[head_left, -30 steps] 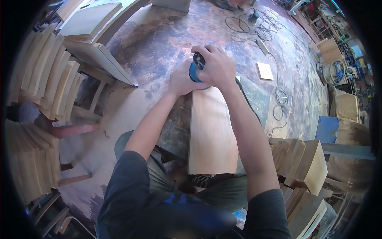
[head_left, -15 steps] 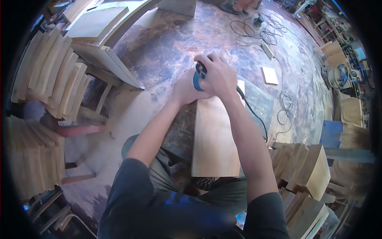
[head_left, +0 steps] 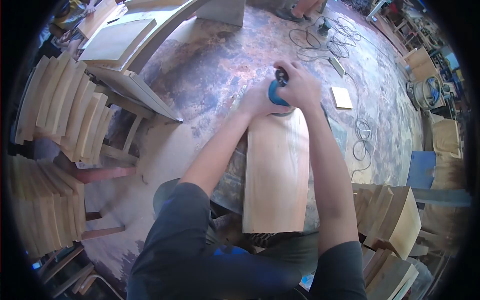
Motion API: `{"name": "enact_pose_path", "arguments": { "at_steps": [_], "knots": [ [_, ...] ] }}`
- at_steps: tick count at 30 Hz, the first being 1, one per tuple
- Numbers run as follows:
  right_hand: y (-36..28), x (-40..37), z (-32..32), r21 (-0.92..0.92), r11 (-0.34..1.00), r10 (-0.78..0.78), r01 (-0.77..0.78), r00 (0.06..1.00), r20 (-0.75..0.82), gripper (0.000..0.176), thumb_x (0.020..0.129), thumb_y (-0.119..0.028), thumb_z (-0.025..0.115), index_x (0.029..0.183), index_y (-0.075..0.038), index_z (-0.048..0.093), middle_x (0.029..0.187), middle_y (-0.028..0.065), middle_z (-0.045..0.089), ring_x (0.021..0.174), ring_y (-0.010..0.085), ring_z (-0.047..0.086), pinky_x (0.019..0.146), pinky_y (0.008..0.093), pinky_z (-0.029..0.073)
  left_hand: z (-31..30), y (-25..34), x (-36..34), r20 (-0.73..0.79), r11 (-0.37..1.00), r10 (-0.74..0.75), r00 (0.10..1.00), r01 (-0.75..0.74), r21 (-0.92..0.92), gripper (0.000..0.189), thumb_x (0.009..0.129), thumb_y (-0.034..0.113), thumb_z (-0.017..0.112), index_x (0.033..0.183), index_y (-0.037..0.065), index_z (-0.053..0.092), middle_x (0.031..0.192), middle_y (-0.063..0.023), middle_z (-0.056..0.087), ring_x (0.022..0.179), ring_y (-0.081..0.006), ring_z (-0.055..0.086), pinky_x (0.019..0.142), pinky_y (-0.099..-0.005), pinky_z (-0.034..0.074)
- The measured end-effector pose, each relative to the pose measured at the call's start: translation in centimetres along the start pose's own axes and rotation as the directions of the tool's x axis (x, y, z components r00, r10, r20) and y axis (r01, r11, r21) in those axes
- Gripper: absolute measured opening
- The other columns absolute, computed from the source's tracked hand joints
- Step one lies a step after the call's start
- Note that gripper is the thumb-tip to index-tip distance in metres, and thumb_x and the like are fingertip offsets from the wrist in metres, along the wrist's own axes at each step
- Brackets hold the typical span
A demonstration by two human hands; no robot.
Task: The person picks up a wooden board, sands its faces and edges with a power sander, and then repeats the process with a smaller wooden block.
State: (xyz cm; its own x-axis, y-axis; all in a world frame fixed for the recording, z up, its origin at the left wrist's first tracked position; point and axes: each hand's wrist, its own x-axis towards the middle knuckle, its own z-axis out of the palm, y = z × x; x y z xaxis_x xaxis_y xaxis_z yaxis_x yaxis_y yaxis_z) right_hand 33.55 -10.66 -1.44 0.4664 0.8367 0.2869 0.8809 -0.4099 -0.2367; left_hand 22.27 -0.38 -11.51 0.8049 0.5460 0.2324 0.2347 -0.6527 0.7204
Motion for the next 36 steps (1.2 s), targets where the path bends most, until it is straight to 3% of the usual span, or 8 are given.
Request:
{"name": "enact_pose_path", "arguments": {
  "at_steps": [3,7,9,10,14,20,30,36],
  "knots": [
    [0.8,-1.0,0.3,0.003,1.000,-0.023,0.023,0.997,-0.073,0.047,0.084,-0.026,0.075,0.130,-0.033,0.073,0.125,0.0045,0.075,0.117,0.0327,0.075,0.089,0.0480,0.062,0.7,-0.1,-0.1,0.002,0.992,0.105,0.994,-0.105,0.071,0.106,0.066,0.064,0.098,0.141,0.002,0.059,0.130,-0.0249,0.075,0.121,-0.0467,0.073,0.104,-0.0528,0.057],
    [-4.4,-2.1,0.4,0.038,0.999,-0.029,0.032,0.998,-0.058,0.050,0.081,-0.021,0.076,0.129,-0.035,0.074,0.122,0.0041,0.075,0.113,0.0324,0.075,0.086,0.0495,0.062,-2.0,-1.7,-4.1,0.030,0.997,-0.036,0.999,0.038,-0.068,0.111,0.070,0.059,0.098,0.152,0.001,0.051,0.133,-0.0265,0.073,0.118,-0.0480,0.073,0.100,-0.0534,0.057],
    [-6.8,-3.6,0.8,0.105,0.986,-0.123,0.131,0.989,-0.077,0.049,0.082,-0.020,0.076,0.128,-0.035,0.074,0.119,0.0031,0.075,0.109,0.0315,0.074,0.085,0.0493,0.062,-3.1,-2.6,-7.2,-0.102,0.990,-0.040,0.994,0.026,-0.136,0.090,0.068,0.054,0.100,0.135,0.004,0.064,0.120,-0.0213,0.076,0.111,-0.0443,0.075,0.096,-0.0530,0.058],
    [-7.6,-5.0,0.7,0.114,0.985,-0.122,0.130,0.990,-0.074,0.049,0.082,-0.020,0.076,0.128,-0.035,0.074,0.119,0.0031,0.075,0.109,0.0315,0.074,0.085,0.0493,0.062,-4.2,-1.7,-8.4,-0.111,0.990,0.101,0.989,-0.111,-0.086,0.087,0.069,0.050,0.100,0.134,0.003,0.063,0.119,-0.0202,0.076,0.111,-0.0433,0.074,0.094,-0.0528,0.058],
    [-10.0,-10.4,-0.8,0.129,0.984,-0.113,0.125,0.988,-0.102,0.046,0.081,-0.021,0.077,0.125,-0.034,0.074,0.115,0.0018,0.074,0.107,0.0296,0.073,0.077,0.0464,0.062,-4.2,-0.3,-13.6,-0.035,0.987,0.064,0.997,-0.069,-0.144,0.085,0.070,0.047,0.099,0.134,0.003,0.064,0.123,-0.0200,0.074,0.118,-0.0427,0.071,0.096,-0.0502,0.057],
    [-12.5,-16.4,-3.6,0.119,0.988,-0.096,0.098,0.995,-0.024,0.044,0.081,-0.024,0.080,0.123,-0.033,0.075,0.115,0.0027,0.073,0.102,0.0284,0.072,0.073,0.0447,0.062,-4.6,2.3,-20.9,-0.006,1.000,0.021,1.000,-0.021,-0.023,0.093,0.078,0.056,0.091,0.147,0.005,0.057,0.134,-0.0192,0.071,0.135,-0.0408,0.064,0.125,-0.0684,0.027],
    [-8.3,-9.3,-0.9,0.075,0.995,-0.068,0.072,0.996,-0.059,0.040,0.088,-0.031,0.080,0.127,-0.033,0.076,0.126,0.0013,0.074,0.114,0.0308,0.074,0.081,0.0483,0.061,-3.8,-0.1,-11.4,0.041,0.993,-0.010,0.999,0.014,-0.117,0.092,0.069,0.061,0.095,0.135,0.004,0.062,0.131,-0.0178,0.071,0.133,-0.0405,0.064,0.124,-0.0613,0.034],
    [-11.5,-22.1,-5.4,0.139,0.986,-0.095,0.093,0.995,0.011,0.051,0.078,-0.025,0.081,0.129,-0.028,0.074,0.124,0.0012,0.071,0.107,0.0294,0.071,0.076,0.0470,0.061,1.2,2.5,-26.4,-0.216,0.990,0.062,0.974,-0.088,-0.112,0.098,0.079,0.053,0.091,0.154,0.005,0.053,0.154,-0.0182,0.062,0.150,-0.0430,0.054,0.128,-0.0641,0.029]
  ]
}}
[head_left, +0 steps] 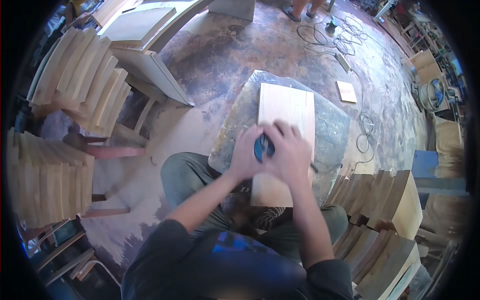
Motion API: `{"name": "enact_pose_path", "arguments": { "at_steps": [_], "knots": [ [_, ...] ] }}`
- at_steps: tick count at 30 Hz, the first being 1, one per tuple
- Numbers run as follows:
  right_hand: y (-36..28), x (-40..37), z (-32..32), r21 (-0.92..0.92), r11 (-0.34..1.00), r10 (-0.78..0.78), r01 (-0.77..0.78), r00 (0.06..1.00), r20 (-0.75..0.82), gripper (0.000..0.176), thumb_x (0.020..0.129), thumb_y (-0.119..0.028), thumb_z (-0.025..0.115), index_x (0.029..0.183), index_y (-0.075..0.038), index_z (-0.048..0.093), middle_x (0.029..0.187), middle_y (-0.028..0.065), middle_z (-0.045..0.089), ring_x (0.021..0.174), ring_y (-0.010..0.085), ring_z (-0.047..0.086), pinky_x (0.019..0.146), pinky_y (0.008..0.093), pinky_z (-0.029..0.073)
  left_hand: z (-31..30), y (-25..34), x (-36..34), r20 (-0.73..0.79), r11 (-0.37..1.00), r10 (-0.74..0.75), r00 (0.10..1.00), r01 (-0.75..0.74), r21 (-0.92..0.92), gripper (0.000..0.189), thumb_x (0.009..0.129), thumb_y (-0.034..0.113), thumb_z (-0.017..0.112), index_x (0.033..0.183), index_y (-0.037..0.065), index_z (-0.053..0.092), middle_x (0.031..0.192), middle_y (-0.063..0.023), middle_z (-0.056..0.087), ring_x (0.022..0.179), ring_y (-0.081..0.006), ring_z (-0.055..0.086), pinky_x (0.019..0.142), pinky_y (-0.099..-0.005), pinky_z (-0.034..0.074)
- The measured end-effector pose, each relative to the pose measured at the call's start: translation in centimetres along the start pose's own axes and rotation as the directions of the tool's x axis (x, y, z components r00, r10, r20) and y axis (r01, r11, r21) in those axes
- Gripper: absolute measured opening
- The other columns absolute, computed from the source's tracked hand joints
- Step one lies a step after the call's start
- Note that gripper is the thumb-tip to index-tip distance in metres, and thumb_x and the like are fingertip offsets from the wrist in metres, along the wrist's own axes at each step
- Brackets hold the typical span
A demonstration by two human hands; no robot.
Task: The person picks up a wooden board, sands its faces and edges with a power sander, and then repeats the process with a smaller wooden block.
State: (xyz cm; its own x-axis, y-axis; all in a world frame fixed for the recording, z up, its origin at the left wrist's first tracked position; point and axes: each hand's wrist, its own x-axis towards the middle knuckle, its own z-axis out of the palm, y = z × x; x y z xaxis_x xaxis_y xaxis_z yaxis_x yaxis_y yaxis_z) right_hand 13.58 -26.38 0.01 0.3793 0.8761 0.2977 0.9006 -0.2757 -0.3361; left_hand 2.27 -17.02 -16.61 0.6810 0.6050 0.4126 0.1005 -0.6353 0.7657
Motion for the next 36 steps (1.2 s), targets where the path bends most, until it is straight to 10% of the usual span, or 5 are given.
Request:
{"name": "enact_pose_path", "arguments": {
  "at_steps": [9,16,27,29,36],
  "knots": [
    [-0.5,-2.1,-1.2,-0.013,0.999,0.049,-0.049,0.999,0.006,0.067,0.064,-0.017,0.086,0.130,-0.026,0.077,0.124,0.0043,0.072,0.106,0.0302,0.073,0.084,0.0439,0.062,0.5,0.5,-2.3,0.192,0.996,-0.070,0.979,0.059,0.066,0.111,0.076,0.059,0.091,0.162,0.007,0.045,0.165,-0.0177,0.053,0.163,-0.0426,0.041,0.130,-0.0780,0.015],
    [5.6,9.1,1.7,-0.060,0.996,0.066,-0.070,0.996,-0.063,0.062,0.073,-0.015,0.082,0.133,-0.029,0.075,0.130,0.0024,0.073,0.113,0.0326,0.074,0.086,0.0460,0.062,3.0,-4.2,11.9,0.091,0.997,-0.022,0.996,0.016,0.071,0.117,0.070,0.066,0.094,0.161,0.010,0.047,0.164,-0.0187,0.053,0.161,-0.0413,0.043,0.128,-0.0801,0.019],
    [5.5,9.6,2.8,-0.064,0.998,0.004,-0.016,0.984,-0.176,0.041,0.085,-0.025,0.077,0.126,-0.030,0.077,0.120,0.0030,0.075,0.104,0.0314,0.075,0.074,0.0480,0.063,1.7,-4.2,11.5,0.073,0.996,0.021,0.997,-0.027,0.081,0.118,0.072,0.067,0.093,0.164,0.011,0.046,0.167,-0.0181,0.052,0.161,-0.0386,0.045,0.130,-0.0792,0.017],
    [5.8,10.0,2.8,-0.070,0.997,0.002,-0.015,0.983,-0.181,0.043,0.084,-0.026,0.076,0.127,-0.030,0.077,0.118,0.0024,0.074,0.103,0.0308,0.074,0.073,0.0479,0.063,-1.4,-1.0,14.7,0.367,0.983,-0.185,0.912,0.167,0.079,0.116,0.072,0.068,0.092,0.163,0.010,0.048,0.165,-0.0187,0.054,0.160,-0.0401,0.045,0.130,-0.0785,0.015],
    [2.0,-1.3,-2.8,-0.071,0.983,0.174,-0.171,0.984,0.045,0.066,0.070,-0.017,0.083,0.134,-0.031,0.074,0.125,0.0019,0.071,0.111,0.0293,0.073,0.082,0.0459,0.063,2.2,2.0,1.4,0.312,0.995,-0.066,0.948,0.037,0.097,0.114,0.072,0.066,0.091,0.161,0.009,0.049,0.162,-0.0206,0.056,0.161,-0.0435,0.043,0.130,-0.0800,0.013]
  ]
}}
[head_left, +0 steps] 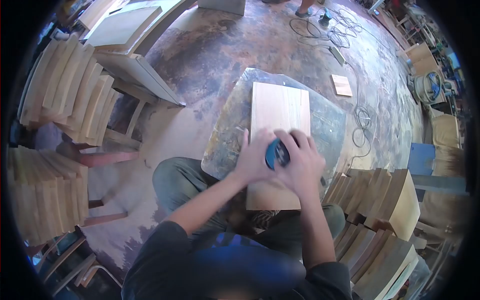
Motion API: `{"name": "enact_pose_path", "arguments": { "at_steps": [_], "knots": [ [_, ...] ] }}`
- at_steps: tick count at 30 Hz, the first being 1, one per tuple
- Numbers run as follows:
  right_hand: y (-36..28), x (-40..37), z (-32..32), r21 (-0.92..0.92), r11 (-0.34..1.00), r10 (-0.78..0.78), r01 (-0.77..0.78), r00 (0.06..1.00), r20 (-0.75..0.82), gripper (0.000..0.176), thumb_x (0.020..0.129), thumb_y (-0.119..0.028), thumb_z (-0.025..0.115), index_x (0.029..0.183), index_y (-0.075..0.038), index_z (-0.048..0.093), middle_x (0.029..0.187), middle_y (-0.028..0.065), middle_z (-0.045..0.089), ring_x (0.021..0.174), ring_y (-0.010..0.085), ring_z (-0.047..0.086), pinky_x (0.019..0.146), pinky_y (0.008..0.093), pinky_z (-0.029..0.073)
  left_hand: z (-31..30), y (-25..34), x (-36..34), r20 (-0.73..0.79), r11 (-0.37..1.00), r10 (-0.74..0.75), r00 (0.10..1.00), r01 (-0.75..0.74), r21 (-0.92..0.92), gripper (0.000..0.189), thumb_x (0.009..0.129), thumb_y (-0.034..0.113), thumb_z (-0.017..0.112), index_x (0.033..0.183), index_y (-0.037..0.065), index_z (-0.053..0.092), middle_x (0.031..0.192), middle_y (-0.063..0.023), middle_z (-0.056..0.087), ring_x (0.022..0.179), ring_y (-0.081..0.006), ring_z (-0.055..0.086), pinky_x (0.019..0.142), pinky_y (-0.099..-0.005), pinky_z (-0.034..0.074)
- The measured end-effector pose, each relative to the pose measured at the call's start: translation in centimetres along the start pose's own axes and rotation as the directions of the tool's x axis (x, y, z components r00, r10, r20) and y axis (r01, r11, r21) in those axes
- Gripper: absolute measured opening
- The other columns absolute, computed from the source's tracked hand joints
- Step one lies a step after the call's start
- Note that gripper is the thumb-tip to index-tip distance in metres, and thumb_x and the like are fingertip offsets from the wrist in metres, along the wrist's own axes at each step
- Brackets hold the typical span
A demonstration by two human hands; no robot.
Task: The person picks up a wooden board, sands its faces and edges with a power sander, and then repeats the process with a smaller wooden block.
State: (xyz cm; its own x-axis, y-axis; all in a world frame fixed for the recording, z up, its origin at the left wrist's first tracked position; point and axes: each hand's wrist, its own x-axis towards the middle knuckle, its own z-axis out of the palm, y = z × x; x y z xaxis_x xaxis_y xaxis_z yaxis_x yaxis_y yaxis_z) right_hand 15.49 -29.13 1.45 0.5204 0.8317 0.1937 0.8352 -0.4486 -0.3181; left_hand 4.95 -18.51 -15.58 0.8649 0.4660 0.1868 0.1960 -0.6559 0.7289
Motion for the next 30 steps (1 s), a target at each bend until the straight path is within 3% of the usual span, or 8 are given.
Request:
{"name": "enact_pose_path", "arguments": {
  "at_steps": [3,11,18,20,22,26,27,30],
  "knots": [
    [0.7,-1.6,-0.2,-0.020,0.999,-0.037,0.035,0.997,-0.067,0.071,0.064,-0.016,0.084,0.133,-0.032,0.074,0.121,0.0009,0.071,0.103,0.0287,0.072,0.076,0.0444,0.062,-0.5,1.6,0.3,0.017,1.000,0.001,1.000,-0.001,-0.022,0.111,0.071,0.063,0.092,0.159,0.009,0.050,0.161,-0.0210,0.057,0.160,-0.0440,0.044,0.130,-0.0782,0.017],
    [3.6,11.6,4.4,-0.029,0.999,-0.049,0.044,0.981,-0.189,0.047,0.085,-0.028,0.076,0.131,-0.033,0.075,0.126,0.0037,0.075,0.113,0.0327,0.074,0.083,0.0495,0.063,-4.0,-3.2,13.0,-0.110,0.988,0.098,0.989,-0.111,-0.111,0.104,0.063,0.064,0.098,0.140,0.004,0.063,0.137,-0.0206,0.071,0.141,-0.0415,0.061,0.128,-0.0624,0.033],
    [4.7,19.8,4.8,-0.064,0.997,-0.055,0.049,0.993,-0.107,0.053,0.084,-0.029,0.076,0.137,-0.035,0.072,0.129,0.0032,0.076,0.119,0.0356,0.074,0.091,0.0500,0.062,-8.4,-2.6,19.2,0.066,0.994,-0.105,0.992,0.107,-0.019,0.111,0.068,0.069,0.095,0.147,0.001,0.056,0.140,-0.0233,0.072,0.140,-0.0442,0.063,0.127,-0.0599,0.032],
    [3.9,16.9,4.3,-0.107,0.994,-0.043,0.038,0.998,-0.042,0.055,0.084,-0.028,0.075,0.139,-0.035,0.072,0.131,0.0023,0.075,0.116,0.0350,0.074,0.091,0.0485,0.063,-7.4,-2.1,15.9,0.085,0.991,-0.127,0.988,0.129,-0.024,0.113,0.068,0.070,0.095,0.148,0.001,0.055,0.139,-0.0239,0.072,0.140,-0.0449,0.063,0.127,-0.0607,0.032],
    [2.9,12.0,3.0,-0.086,0.996,-0.031,0.028,0.999,-0.034,0.057,0.083,-0.027,0.076,0.139,-0.036,0.071,0.131,0.0025,0.074,0.115,0.0344,0.074,0.090,0.0480,0.063,-4.8,-1.3,11.1,-0.107,0.998,-0.031,0.994,0.024,-0.065,0.102,0.063,0.065,0.098,0.139,0.007,0.064,0.139,-0.0190,0.072,0.137,-0.0411,0.064,0.127,-0.0668,0.031],
    [1.5,-0.3,0.2,-0.051,0.996,-0.076,0.077,0.997,0.017,0.066,0.076,-0.020,0.081,0.140,-0.034,0.070,0.132,0.0009,0.072,0.113,0.0322,0.072,0.085,0.0463,0.064,-3.8,2.5,-0.7,-0.064,0.999,0.042,0.997,-0.041,0.022,0.109,0.075,0.059,0.094,0.162,0.009,0.050,0.153,-0.0212,0.063,0.150,-0.0427,0.053,0.130,-0.0661,0.028],
    [1.5,-3.0,-0.5,-0.045,0.994,-0.102,0.102,0.995,-0.007,0.069,0.073,-0.019,0.083,0.140,-0.033,0.070,0.133,0.0002,0.071,0.114,0.0317,0.072,0.085,0.0461,0.064,-6.1,5.5,-3.8,0.065,0.993,-0.042,0.997,0.049,-0.107,0.122,0.076,0.062,0.093,0.170,0.006,0.039,0.166,-0.0225,0.053,0.159,-0.0433,0.045,0.133,-0.0650,0.024],
    [0.4,-9.6,-3.5,-0.075,0.995,-0.065,0.069,0.996,0.056,0.074,0.070,-0.016,0.086,0.141,-0.031,0.070,0.132,-0.0001,0.070,0.115,0.0317,0.071,0.088,0.0458,0.064,-4.0,4.4,-14.8,0.024,0.989,-0.110,0.994,0.107,0.104,0.131,0.077,0.069,0.091,0.169,-0.006,0.035,0.171,-0.0232,0.049,0.163,-0.0379,0.042,0.136,-0.0632,0.022]
  ]
}}
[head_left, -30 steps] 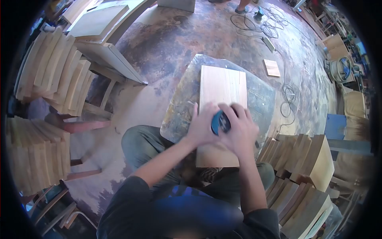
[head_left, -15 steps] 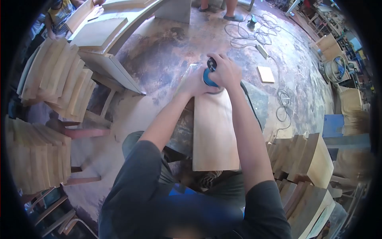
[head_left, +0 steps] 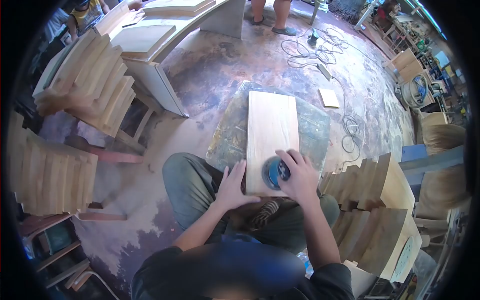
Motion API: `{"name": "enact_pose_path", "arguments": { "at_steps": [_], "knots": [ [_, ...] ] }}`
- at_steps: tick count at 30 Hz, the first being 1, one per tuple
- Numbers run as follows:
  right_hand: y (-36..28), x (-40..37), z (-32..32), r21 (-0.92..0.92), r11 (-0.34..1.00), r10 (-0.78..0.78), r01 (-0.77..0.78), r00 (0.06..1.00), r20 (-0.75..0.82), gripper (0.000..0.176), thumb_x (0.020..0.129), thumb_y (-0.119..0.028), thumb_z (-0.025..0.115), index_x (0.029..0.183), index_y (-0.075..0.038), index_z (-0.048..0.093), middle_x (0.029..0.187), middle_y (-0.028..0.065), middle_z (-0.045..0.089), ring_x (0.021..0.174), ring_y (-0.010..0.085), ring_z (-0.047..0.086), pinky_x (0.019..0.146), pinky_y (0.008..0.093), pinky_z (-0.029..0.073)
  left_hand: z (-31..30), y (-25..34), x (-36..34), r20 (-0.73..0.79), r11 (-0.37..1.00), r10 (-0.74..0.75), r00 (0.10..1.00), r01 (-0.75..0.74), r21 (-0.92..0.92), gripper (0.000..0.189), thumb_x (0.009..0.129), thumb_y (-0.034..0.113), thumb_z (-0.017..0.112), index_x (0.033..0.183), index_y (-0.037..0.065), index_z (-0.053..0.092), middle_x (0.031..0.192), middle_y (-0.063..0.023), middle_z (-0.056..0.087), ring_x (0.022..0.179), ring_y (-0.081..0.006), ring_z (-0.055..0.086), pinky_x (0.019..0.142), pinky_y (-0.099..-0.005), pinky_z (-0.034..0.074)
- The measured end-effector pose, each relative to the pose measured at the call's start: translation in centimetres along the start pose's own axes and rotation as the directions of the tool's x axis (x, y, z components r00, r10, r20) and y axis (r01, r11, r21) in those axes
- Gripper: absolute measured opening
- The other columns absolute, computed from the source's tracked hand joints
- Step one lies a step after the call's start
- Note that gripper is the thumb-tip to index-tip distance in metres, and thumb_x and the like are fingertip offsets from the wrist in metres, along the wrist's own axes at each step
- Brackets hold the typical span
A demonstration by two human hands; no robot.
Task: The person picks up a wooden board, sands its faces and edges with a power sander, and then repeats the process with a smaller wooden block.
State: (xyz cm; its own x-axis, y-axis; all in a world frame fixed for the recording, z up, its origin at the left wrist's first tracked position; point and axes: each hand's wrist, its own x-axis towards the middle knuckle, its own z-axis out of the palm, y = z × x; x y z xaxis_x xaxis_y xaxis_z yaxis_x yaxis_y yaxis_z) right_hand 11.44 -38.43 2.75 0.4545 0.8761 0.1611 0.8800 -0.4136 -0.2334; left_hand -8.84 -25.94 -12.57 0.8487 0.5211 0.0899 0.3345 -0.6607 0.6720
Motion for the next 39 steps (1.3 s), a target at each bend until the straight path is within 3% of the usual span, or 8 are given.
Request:
{"name": "enact_pose_path", "arguments": {
  "at_steps": [4,13,16,19,21,28,32,39],
  "knots": [
    [-0.1,-2.1,-0.6,0.046,0.999,0.007,-0.005,0.999,-0.033,0.073,0.072,-0.012,0.084,0.142,-0.029,0.070,0.128,0.0027,0.069,0.115,0.0322,0.070,0.087,0.0477,0.064,3.1,-4.4,-0.7,-0.109,0.967,0.249,0.963,-0.241,0.080,0.115,0.085,0.068,0.084,0.164,-0.006,0.046,0.163,-0.0244,0.059,0.155,-0.0373,0.053,0.134,-0.0634,0.027],
    [-1.0,3.2,0.7,-0.063,0.987,0.149,-0.147,0.989,0.017,0.065,0.075,-0.014,0.082,0.137,-0.028,0.070,0.131,0.0096,0.069,0.117,0.0373,0.070,0.086,0.0537,0.063,-1.3,-0.4,9.6,-0.151,0.958,0.212,0.966,-0.235,-0.164,0.104,0.076,0.061,0.092,0.156,0.003,0.061,0.157,-0.0221,0.064,0.155,-0.0378,0.053,0.135,-0.0631,0.026],
    [-3.4,0.2,0.8,-0.055,0.992,0.120,-0.117,0.990,0.068,0.068,0.072,-0.015,0.089,0.137,-0.028,0.070,0.134,0.0080,0.067,0.120,0.0349,0.069,0.091,0.0504,0.063,0.1,1.3,11.5,0.158,0.914,0.394,0.905,-0.370,-0.166,0.100,0.074,0.057,0.093,0.155,0.007,0.061,0.157,-0.0209,0.065,0.154,-0.0382,0.054,0.134,-0.0652,0.026],
    [-3.1,0.4,1.9,-0.015,0.991,0.131,-0.132,0.991,-0.032,0.069,0.071,-0.014,0.090,0.135,-0.029,0.071,0.133,0.0081,0.067,0.119,0.0347,0.069,0.089,0.0500,0.063,2.2,0.8,12.5,0.088,0.879,0.453,0.887,-0.428,-0.209,0.098,0.073,0.051,0.092,0.154,0.007,0.060,0.156,-0.0189,0.065,0.151,-0.0388,0.057,0.132,-0.0679,0.028],
    [-2.1,2.5,2.5,-0.017,0.990,0.136,-0.137,0.988,-0.068,0.066,0.070,-0.014,0.088,0.132,-0.031,0.073,0.128,0.0076,0.068,0.109,0.0354,0.069,0.076,0.0494,0.064,3.0,0.2,14.5,0.090,0.887,0.430,0.898,-0.402,-0.228,0.098,0.073,0.047,0.092,0.156,0.008,0.058,0.156,-0.0162,0.065,0.149,-0.0374,0.059,0.129,-0.0712,0.030],
    [3.0,12.9,4.0,-0.058,0.974,0.213,-0.220,0.972,-0.101,0.058,0.080,-0.024,0.082,0.137,-0.033,0.072,0.132,0.0073,0.070,0.122,0.0346,0.071,0.090,0.0511,0.063,3.7,-0.6,25.2,-0.125,0.904,0.362,0.924,-0.380,-0.194,0.079,0.074,0.048,0.090,0.141,0.014,0.066,0.137,-0.0128,0.076,0.128,-0.0375,0.071,0.118,-0.0719,0.041],
    [5.7,17.9,5.7,-0.094,0.970,0.199,-0.223,0.956,-0.216,0.054,0.082,-0.021,0.076,0.135,-0.034,0.074,0.130,0.0110,0.073,0.114,0.0391,0.073,0.085,0.0522,0.065,1.7,0.5,29.6,0.006,0.950,0.213,0.977,-0.205,-0.235,0.080,0.072,0.055,0.093,0.138,0.016,0.068,0.132,-0.0143,0.078,0.131,-0.0396,0.069,0.122,-0.0659,0.037],
    [2.8,9.2,2.9,-0.079,0.968,0.235,-0.238,0.971,-0.045,0.058,0.084,-0.023,0.081,0.140,-0.032,0.070,0.132,0.0121,0.070,0.117,0.0404,0.071,0.088,0.0529,0.064,4.8,1.7,20.6,0.008,0.923,0.277,0.961,-0.264,-0.279,0.084,0.079,0.057,0.088,0.146,0.013,0.062,0.144,-0.0147,0.072,0.140,-0.0383,0.064,0.126,-0.0740,0.025]
  ]
}}
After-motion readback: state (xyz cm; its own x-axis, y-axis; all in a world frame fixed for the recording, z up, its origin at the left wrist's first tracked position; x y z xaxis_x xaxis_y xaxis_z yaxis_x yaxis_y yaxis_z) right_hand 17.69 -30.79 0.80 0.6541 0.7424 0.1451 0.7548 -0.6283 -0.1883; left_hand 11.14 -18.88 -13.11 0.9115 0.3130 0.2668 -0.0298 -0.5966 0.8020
